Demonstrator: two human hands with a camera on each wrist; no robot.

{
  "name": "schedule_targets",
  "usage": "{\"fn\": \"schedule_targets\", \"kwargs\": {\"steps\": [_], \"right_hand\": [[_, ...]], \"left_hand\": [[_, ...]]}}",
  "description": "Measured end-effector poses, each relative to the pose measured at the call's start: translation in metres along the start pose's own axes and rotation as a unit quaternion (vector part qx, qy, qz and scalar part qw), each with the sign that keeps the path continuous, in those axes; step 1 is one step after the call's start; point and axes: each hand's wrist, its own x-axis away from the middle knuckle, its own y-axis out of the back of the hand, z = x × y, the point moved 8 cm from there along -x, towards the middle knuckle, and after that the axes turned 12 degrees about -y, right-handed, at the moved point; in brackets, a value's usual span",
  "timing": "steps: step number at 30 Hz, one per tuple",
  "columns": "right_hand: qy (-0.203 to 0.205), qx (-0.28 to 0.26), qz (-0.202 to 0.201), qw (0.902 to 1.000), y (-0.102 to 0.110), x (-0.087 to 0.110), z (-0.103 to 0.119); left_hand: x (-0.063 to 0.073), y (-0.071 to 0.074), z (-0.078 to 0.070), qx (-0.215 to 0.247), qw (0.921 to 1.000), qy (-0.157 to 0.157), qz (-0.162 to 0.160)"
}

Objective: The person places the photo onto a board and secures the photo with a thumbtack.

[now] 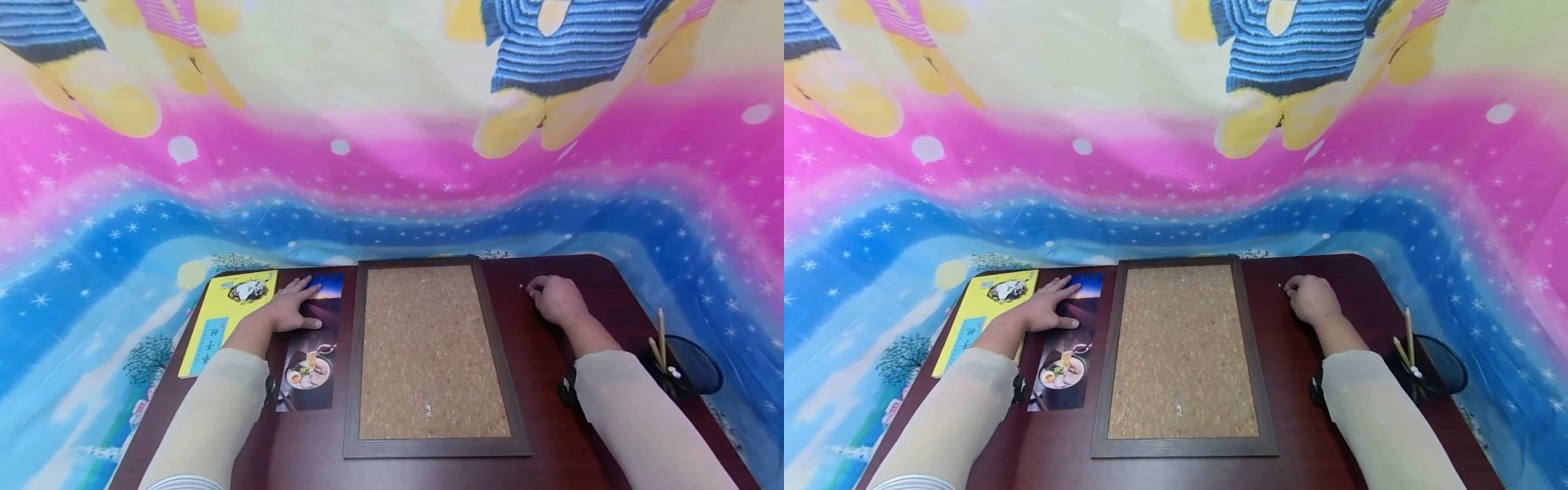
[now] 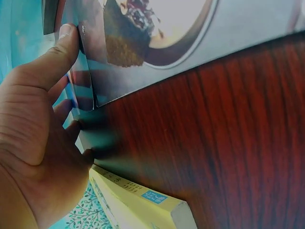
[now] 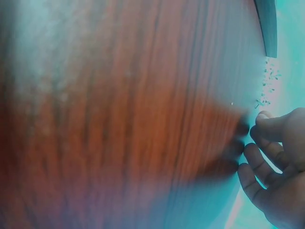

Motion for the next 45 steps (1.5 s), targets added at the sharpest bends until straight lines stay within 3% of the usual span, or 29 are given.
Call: {"fn": "schedule_targets", "kwargs": {"steps": [10,14,20,33,45], "right_hand": [[-0.002,-0.003,0.001,1.0,-0.001,0.0,-0.004],[-0.004,-0.009,0.006,0.9999,0.0,-0.001,-0.004],[-0.009,-0.027,0.011,0.9995,0.002,-0.002,-0.005],[-0.01,-0.065,-0.023,0.9976,0.007,0.0,-0.002],[0.008,-0.078,-0.037,0.9962,0.012,0.002,0.019]], "left_hand": [[-0.001,0.0,-0.001,-0.01,0.9996,0.005,0.026],[0.0,0.0,-0.003,-0.009,0.9997,0.011,0.021],[-0.001,0.001,-0.002,-0.005,0.9999,0.009,0.006],[0.002,0.006,-0.001,-0.033,0.9981,-0.001,-0.053],[0.005,0.019,-0.006,-0.032,0.9929,0.007,-0.114]]}}
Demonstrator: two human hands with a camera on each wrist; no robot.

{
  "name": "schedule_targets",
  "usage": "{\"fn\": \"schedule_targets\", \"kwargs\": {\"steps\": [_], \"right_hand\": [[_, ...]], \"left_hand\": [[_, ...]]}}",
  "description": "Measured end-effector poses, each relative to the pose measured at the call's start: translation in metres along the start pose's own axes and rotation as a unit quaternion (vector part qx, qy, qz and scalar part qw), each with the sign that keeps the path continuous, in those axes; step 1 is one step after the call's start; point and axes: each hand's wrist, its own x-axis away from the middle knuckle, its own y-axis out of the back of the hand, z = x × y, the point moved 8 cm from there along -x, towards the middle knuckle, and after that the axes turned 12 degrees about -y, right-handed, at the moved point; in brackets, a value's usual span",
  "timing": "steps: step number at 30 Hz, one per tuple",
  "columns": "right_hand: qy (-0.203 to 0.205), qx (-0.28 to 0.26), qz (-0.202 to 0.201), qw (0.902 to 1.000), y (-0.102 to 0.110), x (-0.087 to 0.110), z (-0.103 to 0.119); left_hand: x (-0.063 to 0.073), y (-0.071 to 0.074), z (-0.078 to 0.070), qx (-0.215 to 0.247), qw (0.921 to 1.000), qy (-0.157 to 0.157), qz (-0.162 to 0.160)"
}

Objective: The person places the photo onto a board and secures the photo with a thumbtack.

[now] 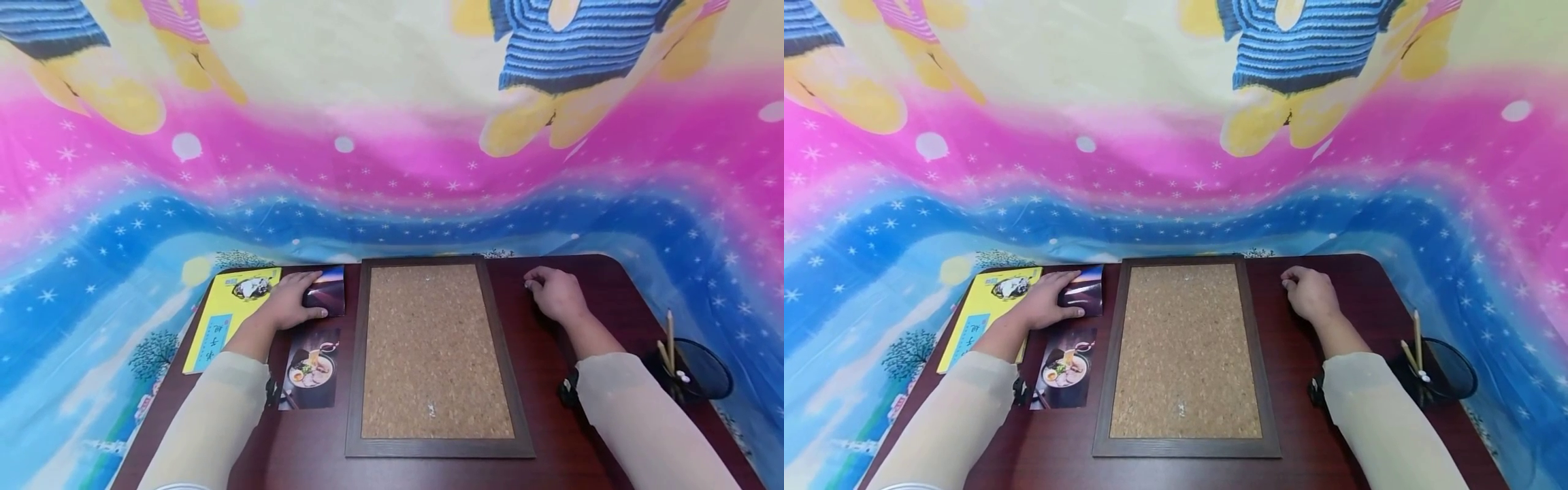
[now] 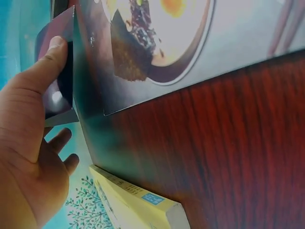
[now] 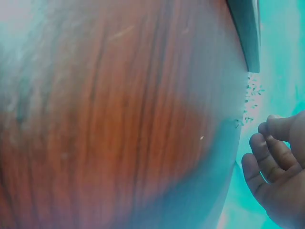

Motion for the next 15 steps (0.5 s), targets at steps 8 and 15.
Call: {"fn": "schedule_targets", "kwargs": {"steps": [8,15], "right_hand": [[0.008,-0.004,0.001,1.0,-0.001,0.001,0.011],[0.017,-0.01,0.006,0.9998,-0.004,0.002,0.02]], "left_hand": [[0.001,0.006,-0.001,0.022,0.9995,0.005,-0.02],[-0.007,0.015,-0.025,0.016,0.9982,-0.041,-0.042]]}}
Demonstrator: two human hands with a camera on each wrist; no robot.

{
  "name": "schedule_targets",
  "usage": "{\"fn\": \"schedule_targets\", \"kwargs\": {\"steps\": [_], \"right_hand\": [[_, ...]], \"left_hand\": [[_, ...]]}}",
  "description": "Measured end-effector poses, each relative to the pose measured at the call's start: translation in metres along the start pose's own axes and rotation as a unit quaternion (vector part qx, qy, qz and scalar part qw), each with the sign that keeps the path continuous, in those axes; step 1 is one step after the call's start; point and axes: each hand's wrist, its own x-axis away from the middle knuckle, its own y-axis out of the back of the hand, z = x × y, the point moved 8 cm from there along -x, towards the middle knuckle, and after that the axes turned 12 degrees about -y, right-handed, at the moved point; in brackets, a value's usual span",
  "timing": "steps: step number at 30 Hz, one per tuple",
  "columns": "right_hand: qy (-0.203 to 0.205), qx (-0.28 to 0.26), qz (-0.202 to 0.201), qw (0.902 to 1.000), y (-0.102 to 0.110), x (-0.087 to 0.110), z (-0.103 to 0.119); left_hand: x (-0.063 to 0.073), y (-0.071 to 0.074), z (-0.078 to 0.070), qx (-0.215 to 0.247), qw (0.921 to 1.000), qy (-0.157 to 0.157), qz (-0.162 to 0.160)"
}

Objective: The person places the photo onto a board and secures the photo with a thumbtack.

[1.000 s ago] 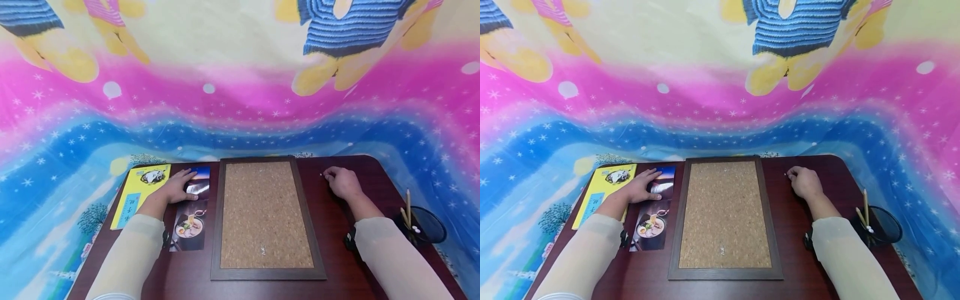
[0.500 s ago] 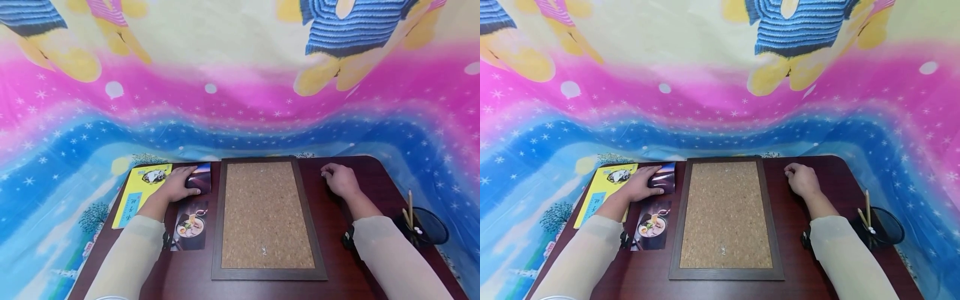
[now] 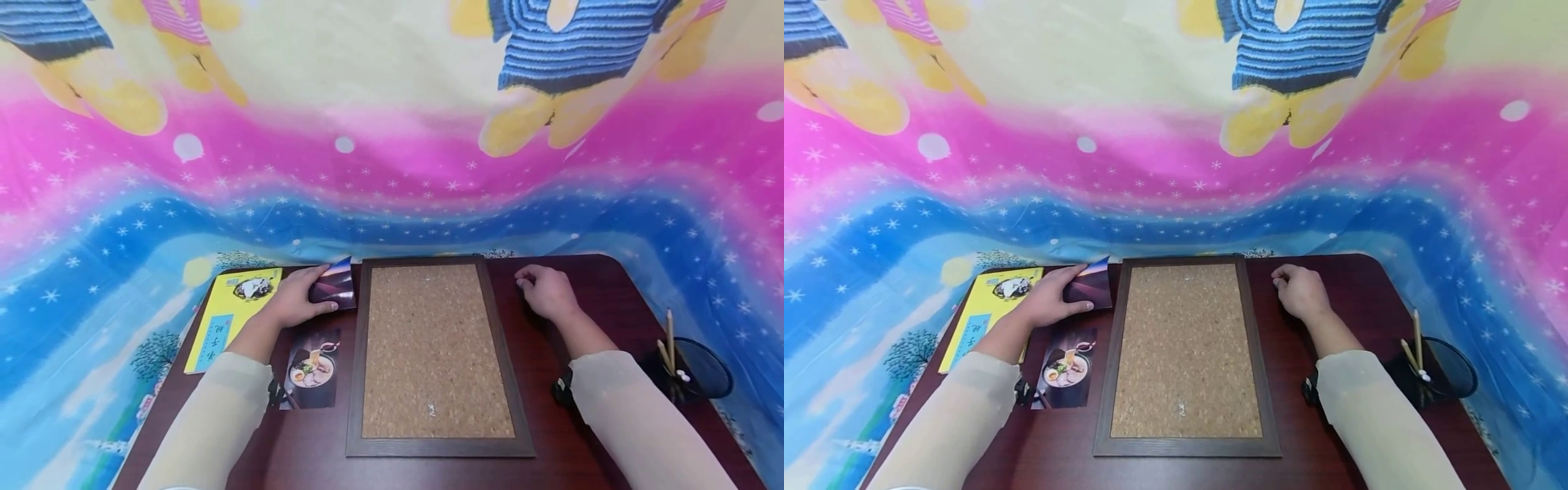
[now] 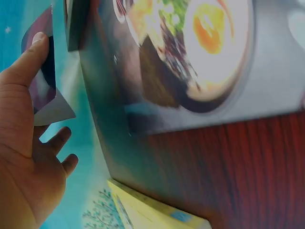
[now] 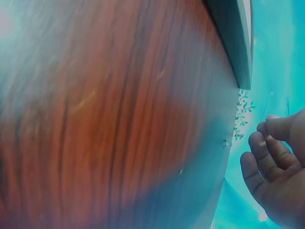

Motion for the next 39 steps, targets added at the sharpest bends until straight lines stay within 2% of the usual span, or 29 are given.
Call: {"fn": "schedule_targets", "kwargs": {"steps": [6,16,24,30,35,39], "right_hand": [[0.017,-0.01,0.002,0.9998,-0.004,0.002,0.013],[0.022,-0.022,0.013,0.9994,-0.015,0.003,0.035],[0.026,-0.031,0.023,0.9989,-0.026,0.004,0.051],[0.037,-0.046,0.041,0.9974,-0.037,0.003,0.068],[0.026,-0.048,0.044,0.9975,-0.041,0.005,0.071],[0.033,-0.043,0.044,0.9975,-0.045,0.005,0.074]], "left_hand": [[-0.01,-0.002,-0.024,-0.009,0.9997,-0.024,-0.005],[-0.02,-0.018,-0.051,-0.033,0.9984,-0.04,0.021],[-0.028,-0.028,-0.067,-0.045,0.9973,-0.053,0.024],[-0.032,-0.035,-0.073,-0.069,0.9962,-0.047,0.026],[-0.038,-0.048,-0.082,-0.074,0.9951,-0.053,0.038],[-0.042,-0.054,-0.087,-0.083,0.9946,-0.049,0.039]]}}
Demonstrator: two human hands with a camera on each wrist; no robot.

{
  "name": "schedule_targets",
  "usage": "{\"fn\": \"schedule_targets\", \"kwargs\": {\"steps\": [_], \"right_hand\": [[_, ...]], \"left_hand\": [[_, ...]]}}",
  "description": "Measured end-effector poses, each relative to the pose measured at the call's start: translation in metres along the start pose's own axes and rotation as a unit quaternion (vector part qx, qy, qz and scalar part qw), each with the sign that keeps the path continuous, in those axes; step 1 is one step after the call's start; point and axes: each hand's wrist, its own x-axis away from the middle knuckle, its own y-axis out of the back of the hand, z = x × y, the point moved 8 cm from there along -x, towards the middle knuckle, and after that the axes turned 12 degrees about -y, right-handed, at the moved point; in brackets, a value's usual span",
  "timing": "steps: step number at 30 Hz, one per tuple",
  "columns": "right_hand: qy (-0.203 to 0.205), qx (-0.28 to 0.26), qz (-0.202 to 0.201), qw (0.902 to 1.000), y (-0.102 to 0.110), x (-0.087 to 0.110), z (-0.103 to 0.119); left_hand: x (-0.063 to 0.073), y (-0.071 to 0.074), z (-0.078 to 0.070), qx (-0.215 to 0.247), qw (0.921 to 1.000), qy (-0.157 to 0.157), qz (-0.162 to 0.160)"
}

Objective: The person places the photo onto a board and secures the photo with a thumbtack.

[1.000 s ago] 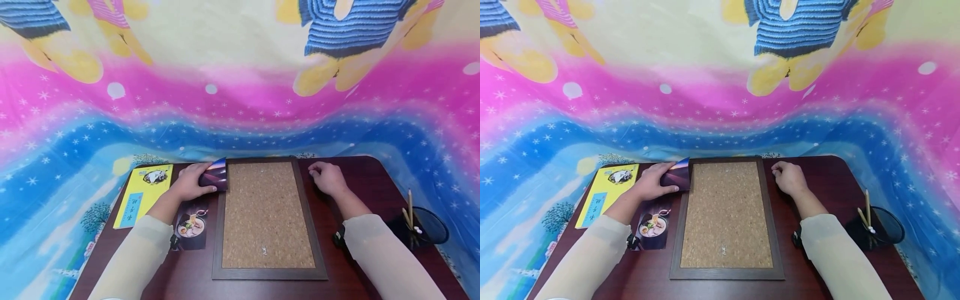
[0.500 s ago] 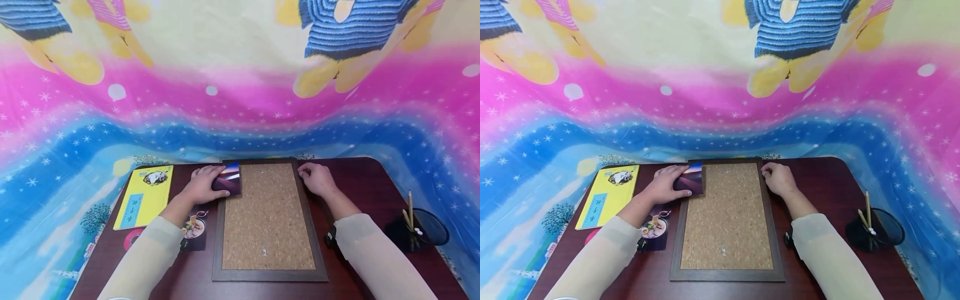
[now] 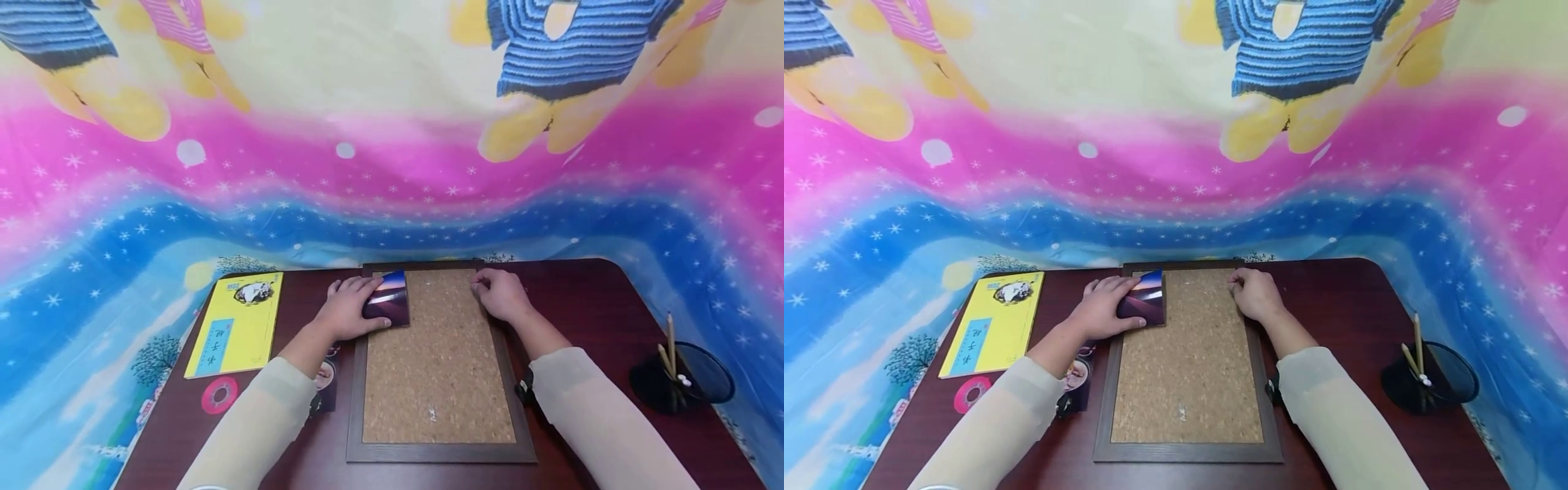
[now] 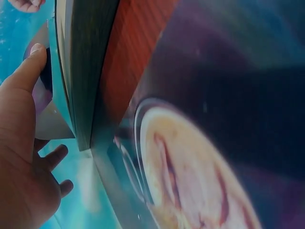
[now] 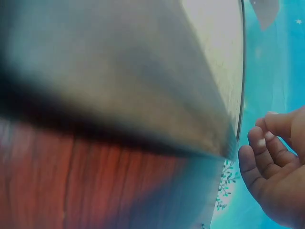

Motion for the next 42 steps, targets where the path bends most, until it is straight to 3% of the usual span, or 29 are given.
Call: {"fn": "schedule_targets", "kwargs": {"steps": [18,29,42], "right_hand": [[0.018,-0.003,0.01,0.9998,-0.014,-0.004,0.027],[0.03,-0.016,0.022,0.9992,-0.021,-0.004,0.048],[0.031,-0.039,0.043,0.9978,-0.038,-0.013,0.059]], "left_hand": [[-0.021,-0.016,-0.018,-0.033,0.9987,-0.004,0.04],[-0.024,-0.021,-0.021,-0.02,0.998,-0.008,0.059],[-0.028,-0.031,-0.017,0.003,0.9963,0.01,0.085]]}}
